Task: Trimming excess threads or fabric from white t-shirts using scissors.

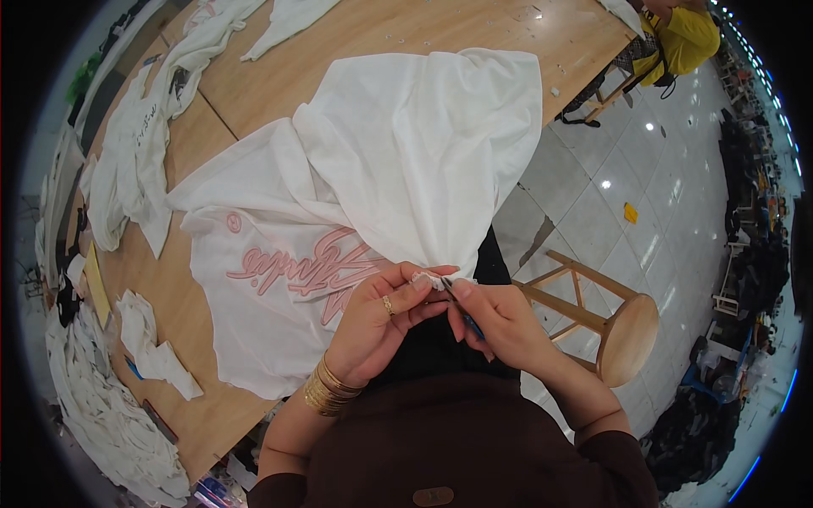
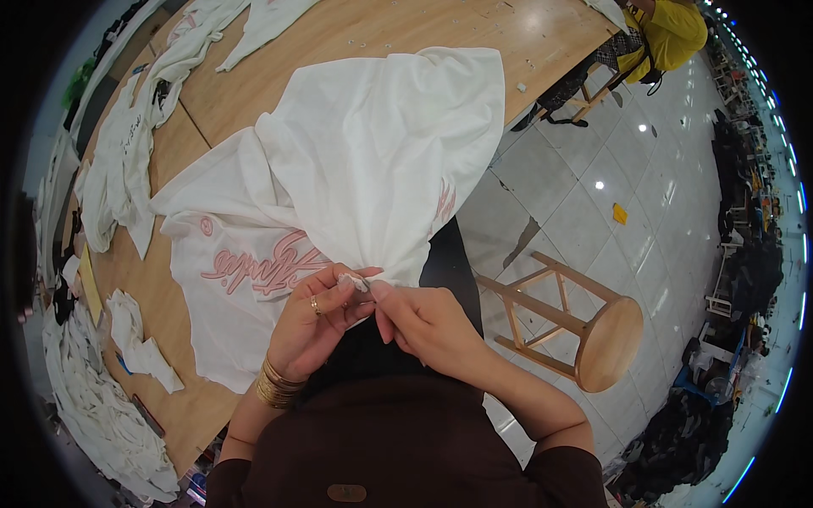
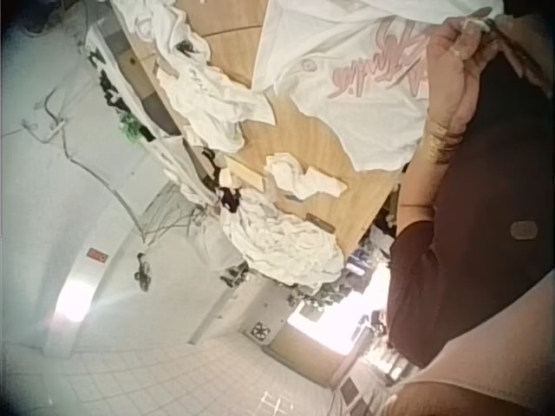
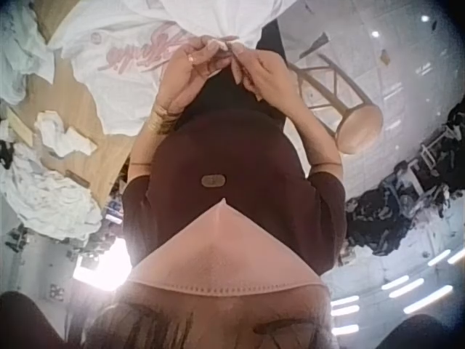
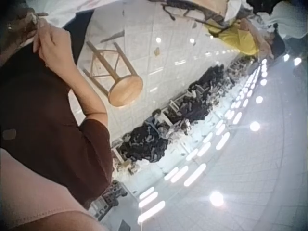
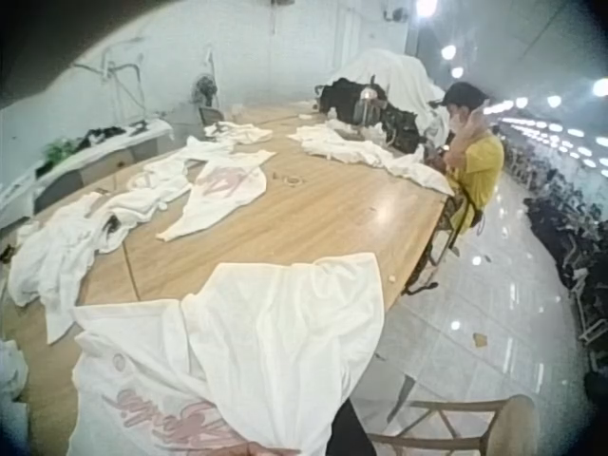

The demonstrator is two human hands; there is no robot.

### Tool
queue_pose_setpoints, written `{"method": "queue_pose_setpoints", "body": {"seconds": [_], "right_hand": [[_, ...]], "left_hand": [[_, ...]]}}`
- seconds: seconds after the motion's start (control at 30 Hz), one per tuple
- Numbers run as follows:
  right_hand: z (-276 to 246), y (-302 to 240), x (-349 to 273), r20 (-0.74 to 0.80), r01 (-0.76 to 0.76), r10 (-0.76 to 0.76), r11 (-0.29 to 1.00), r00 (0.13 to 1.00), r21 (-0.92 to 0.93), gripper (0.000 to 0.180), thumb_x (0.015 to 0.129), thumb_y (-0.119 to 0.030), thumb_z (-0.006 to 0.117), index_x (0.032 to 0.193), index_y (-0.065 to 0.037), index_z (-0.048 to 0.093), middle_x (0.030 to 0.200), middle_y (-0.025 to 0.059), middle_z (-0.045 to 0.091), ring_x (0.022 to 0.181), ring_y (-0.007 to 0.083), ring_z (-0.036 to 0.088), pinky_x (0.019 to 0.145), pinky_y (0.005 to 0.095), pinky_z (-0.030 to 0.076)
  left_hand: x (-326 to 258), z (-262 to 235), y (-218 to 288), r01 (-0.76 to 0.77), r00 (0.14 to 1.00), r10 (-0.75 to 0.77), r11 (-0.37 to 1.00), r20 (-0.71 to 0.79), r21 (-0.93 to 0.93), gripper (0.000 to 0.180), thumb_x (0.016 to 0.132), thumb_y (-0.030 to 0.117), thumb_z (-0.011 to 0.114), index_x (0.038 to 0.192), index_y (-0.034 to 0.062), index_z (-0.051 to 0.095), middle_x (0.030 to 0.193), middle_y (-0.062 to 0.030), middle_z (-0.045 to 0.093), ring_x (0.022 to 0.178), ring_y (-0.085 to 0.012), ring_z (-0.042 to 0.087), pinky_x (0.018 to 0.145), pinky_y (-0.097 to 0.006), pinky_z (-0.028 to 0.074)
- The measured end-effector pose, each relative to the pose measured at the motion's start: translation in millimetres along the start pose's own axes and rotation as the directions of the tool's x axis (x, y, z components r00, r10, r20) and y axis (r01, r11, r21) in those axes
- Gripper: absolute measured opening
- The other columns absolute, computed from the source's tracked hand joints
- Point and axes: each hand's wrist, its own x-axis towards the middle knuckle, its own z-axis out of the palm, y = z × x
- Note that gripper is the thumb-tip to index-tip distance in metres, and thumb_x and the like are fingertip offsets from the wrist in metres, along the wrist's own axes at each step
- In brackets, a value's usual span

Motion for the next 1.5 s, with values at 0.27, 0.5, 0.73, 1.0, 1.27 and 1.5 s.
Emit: {"method": "queue_pose_setpoints", "body": {"seconds": [0.27, 0.5, 0.73, 1.0, 1.27, 1.5], "right_hand": [[-3, -7, -7, 0.044, -0.056, 0.056, 0.998, 0.997, -0.004, 0.057, 0.096, -0.040, 0.029, 0.062, -0.001, 0.051, 0.042, -0.0001, 0.038, 0.039, 0.0079, 0.036, 0.041, 0.0242, 0.030], [-3, -17, -13, 0.008, -0.114, 0.115, 0.990, 0.993, -0.080, 0.056, 0.096, -0.039, 0.029, 0.063, 0.000, 0.052, 0.045, 0.0019, 0.040, 0.043, 0.0099, 0.038, 0.045, 0.0261, 0.032], [-3, -22, -14, -0.015, -0.119, 0.118, 0.981, 0.993, -0.156, 0.054, 0.096, -0.037, 0.031, 0.065, 0.000, 0.053, 0.046, 0.0059, 0.041, 0.044, 0.0149, 0.040, 0.047, 0.0299, 0.035], [0, -11, -8, -0.041, 0.069, -0.092, 0.919, 0.995, -0.387, 0.047, 0.096, -0.034, 0.031, 0.070, -0.003, 0.055, 0.050, 0.0143, 0.046, 0.049, 0.0311, 0.050, 0.052, 0.0372, 0.038], [5, -9, -6, -0.075, 0.056, -0.082, 0.951, 0.994, -0.304, 0.049, 0.096, -0.034, 0.032, 0.067, -0.002, 0.055, 0.047, 0.0115, 0.044, 0.045, 0.0247, 0.047, 0.050, 0.0340, 0.038], [5, -8, -6, -0.094, 0.032, -0.049, 0.984, 0.994, -0.178, 0.048, 0.096, -0.035, 0.035, 0.067, -0.002, 0.056, 0.047, 0.0088, 0.045, 0.043, 0.0214, 0.046, 0.048, 0.0310, 0.038]], "left_hand": [[1, 0, -1, 0.001, 1.000, -0.001, 1.000, 0.006, -0.021, 0.015, 0.092, 0.013, 0.047, 0.089, 0.0006, 0.055, 0.118, -0.0147, 0.054, 0.097, -0.0141, 0.056, 0.089, -0.028, 0.046], [1, -2, -2, -0.046, 0.998, 0.046, 0.999, 0.032, 0.012, 0.013, 0.092, 0.011, 0.048, 0.091, -0.0002, 0.054, 0.118, -0.0151, 0.054, 0.098, -0.0142, 0.057, 0.089, -0.028, 0.046], [-1, 1, -6, -0.149, 0.989, 0.150, 0.978, 0.002, 0.145, 0.011, 0.091, 0.010, 0.049, 0.092, -0.0006, 0.054, 0.117, -0.0164, 0.054, 0.096, -0.0142, 0.057, 0.087, -0.028, 0.047], [1, -3, -8, -0.090, 0.996, 0.091, 0.994, -0.001, 0.068, 0.013, 0.092, 0.012, 0.048, 0.089, 0.0001, 0.054, 0.115, -0.0160, 0.056, 0.093, -0.0137, 0.058, 0.086, -0.028, 0.048], [2, -5, -9, -0.079, 0.997, 0.080, 0.995, -0.008, 0.052, 0.012, 0.092, 0.013, 0.049, 0.089, 0.0019, 0.054, 0.115, -0.0146, 0.057, 0.089, -0.0113, 0.056, 0.083, -0.026, 0.045], [1, 0, -13, -0.195, 0.979, 0.199, 0.977, -0.044, 0.090, 0.009, 0.090, 0.009, 0.051, 0.090, 0.0002, 0.054, 0.115, -0.0167, 0.057, 0.089, -0.0130, 0.057, 0.083, -0.027, 0.046]]}}
